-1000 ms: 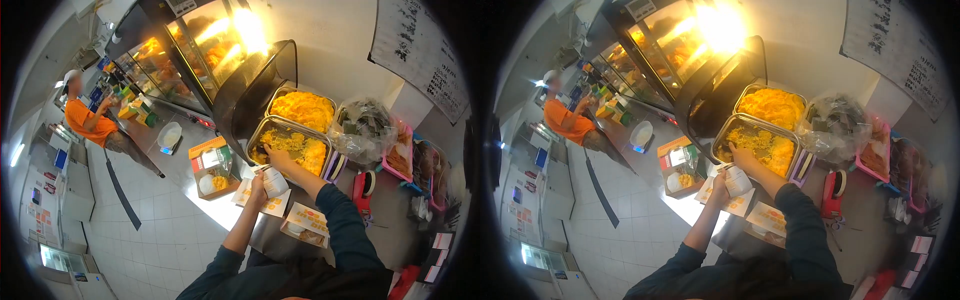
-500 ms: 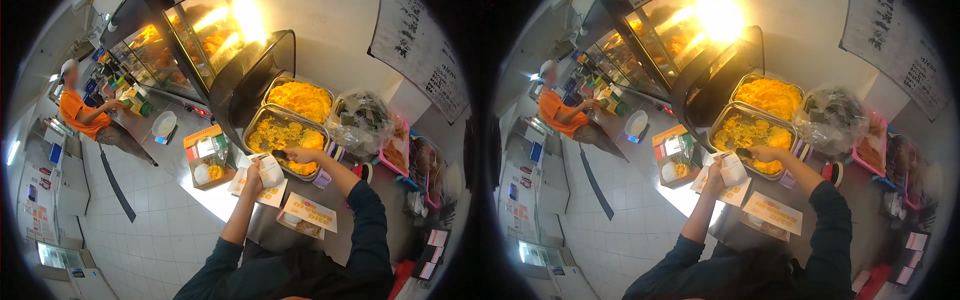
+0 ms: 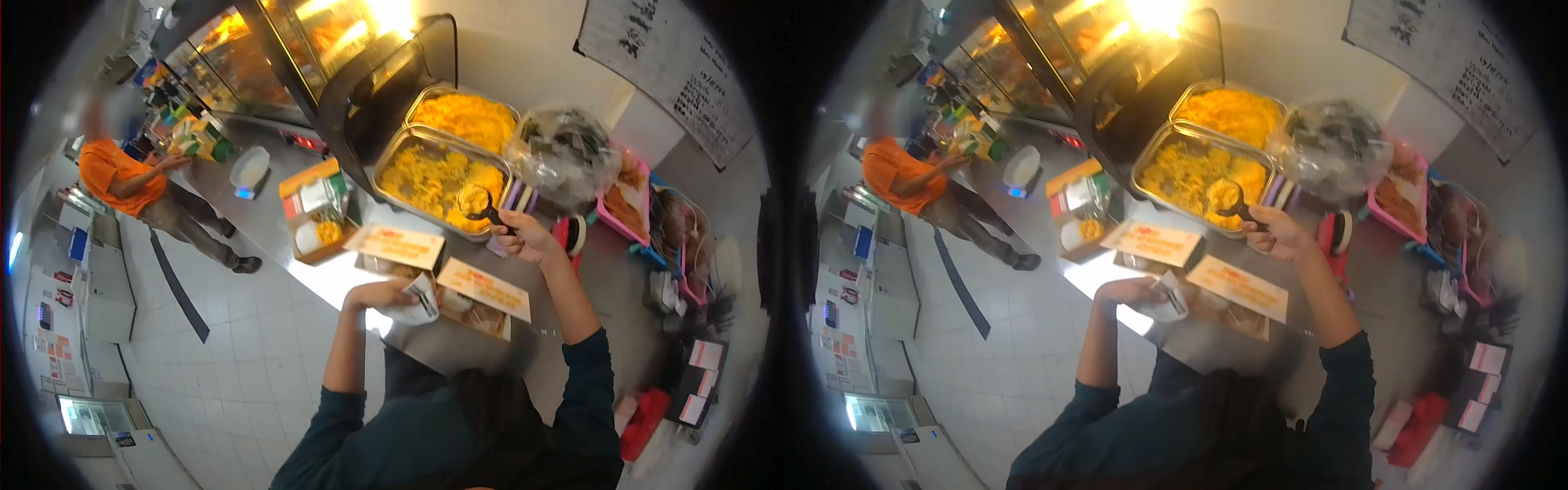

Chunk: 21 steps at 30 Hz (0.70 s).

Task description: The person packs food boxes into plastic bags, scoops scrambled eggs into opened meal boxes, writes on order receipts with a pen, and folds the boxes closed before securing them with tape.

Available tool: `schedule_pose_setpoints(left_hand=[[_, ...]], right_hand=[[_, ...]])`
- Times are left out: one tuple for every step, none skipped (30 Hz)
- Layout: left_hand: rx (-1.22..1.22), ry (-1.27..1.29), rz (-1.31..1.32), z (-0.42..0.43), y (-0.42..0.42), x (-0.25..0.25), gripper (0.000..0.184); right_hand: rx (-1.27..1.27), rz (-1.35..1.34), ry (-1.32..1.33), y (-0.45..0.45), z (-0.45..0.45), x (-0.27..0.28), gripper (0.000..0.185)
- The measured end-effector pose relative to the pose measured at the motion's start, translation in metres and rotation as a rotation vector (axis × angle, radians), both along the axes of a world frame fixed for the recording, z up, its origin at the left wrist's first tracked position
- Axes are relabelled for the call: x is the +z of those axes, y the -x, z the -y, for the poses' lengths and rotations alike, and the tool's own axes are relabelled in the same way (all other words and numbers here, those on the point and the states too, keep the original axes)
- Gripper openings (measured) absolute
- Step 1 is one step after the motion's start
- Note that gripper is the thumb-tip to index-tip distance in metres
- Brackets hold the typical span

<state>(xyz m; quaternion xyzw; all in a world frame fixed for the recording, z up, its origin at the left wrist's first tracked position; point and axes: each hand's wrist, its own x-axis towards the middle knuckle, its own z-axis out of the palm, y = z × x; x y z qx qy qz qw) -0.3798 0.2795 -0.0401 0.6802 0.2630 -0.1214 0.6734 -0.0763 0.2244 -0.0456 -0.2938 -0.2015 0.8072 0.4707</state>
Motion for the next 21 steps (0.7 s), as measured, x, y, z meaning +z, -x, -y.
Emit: schedule_pose_setpoints(left_hand=[[-0.091, -0.136, -0.038, 0.0, -0.009, 0.0, 0.03], [-0.041, -0.076, -0.002, -0.003, -0.02, -0.005, 0.032], [0.085, -0.386, -0.065, -0.001, -0.027, -0.005, 0.032], [0.244, -0.229, -0.029, 0.0, -0.04, 0.008, 0.033], [0.318, -0.167, 0.065, -0.006, -0.05, -0.005, 0.032], [0.37, -0.198, 0.285, -0.01, -0.06, -0.016, 0.031], [0.386, -0.197, 0.22, -0.009, -0.068, -0.005, 0.03], [0.403, -0.198, 0.156, -0.006, -0.072, 0.008, 0.029], [0.415, -0.182, 0.167, -0.003, -0.072, 0.01, 0.028], [0.425, -0.166, 0.179, -0.001, -0.073, 0.012, 0.028], [0.434, -0.151, 0.191, 0.001, -0.074, 0.013, 0.027], [0.452, -0.159, 0.204, 0.001, -0.074, 0.011, 0.027], [0.469, -0.165, 0.215, 0.001, -0.072, 0.003, 0.027], [0.488, -0.167, 0.222, 0.002, -0.07, -0.005, 0.027], [0.492, -0.148, 0.219, 0.002, -0.069, -0.014, 0.028], [0.497, -0.13, 0.215, 0.0, -0.068, -0.022, 0.028], [0.499, -0.112, 0.21, 0.0, -0.066, -0.026, 0.029], [0.505, -0.074, 0.234, 0.007, -0.064, -0.023, 0.029], [0.513, -0.04, 0.263, 0.014, -0.062, -0.015, 0.03], [0.522, -0.011, 0.296, 0.019, -0.06, -0.009, 0.031], [0.523, -0.054, 0.294, 0.023, -0.054, -0.008, 0.032]], right_hand=[[-0.031, -0.03, 0.001, 0.004, 0.019, 0.016, 0.015], [-0.067, -0.037, 0.019, 0.006, 0.038, 0.025, 0.016], [-0.102, -0.041, 0.025, 0.009, 0.056, 0.032, 0.018], [-0.136, -0.045, 0.028, 0.013, 0.072, 0.037, 0.02], [-0.133, -0.055, 0.034, 0.014, 0.087, 0.039, 0.024], [-0.123, -0.051, 0.031, 0.017, 0.1, 0.042, 0.025], [-0.11, -0.047, 0.024, 0.02, 0.111, 0.044, 0.027], [-0.098, -0.041, 0.013, 0.022, 0.12, 0.046, 0.029], [-0.099, -0.011, 0.037, 0.025, 0.126, 0.043, 0.031], [-0.102, 0.019, 0.06, 0.028, 0.131, 0.038, 0.034], [-0.106, 0.05, 0.082, 0.031, 0.134, 0.03, 0.037], [-0.147, 0.136, 0.06, 0.035, 0.136, 0.02, 0.039], [-0.189, 0.22, 0.04, 0.041, 0.137, 0.006, 0.041], [-0.23, 0.303, 0.024, 0.048, 0.137, -0.009, 0.044], [-0.313, 0.895, -0.166, 0.059, 0.136, -0.027, 0.046], [-0.383, 1.485, -0.37, 0.072, 0.132, -0.046, 0.049], [-0.437, 2.072, -0.583, 0.083, 0.132, -0.059, 0.051], [-0.389, 2.138, -0.519, 0.089, 0.134, -0.066, 0.054], [-0.344, 2.207, -0.46, 0.093, 0.133, -0.07, 0.056], [-0.302, 2.274, -0.404, 0.093, 0.132, -0.074, 0.059], [-0.354, 2.238, -0.443, 0.093, 0.133, -0.08, 0.064]])
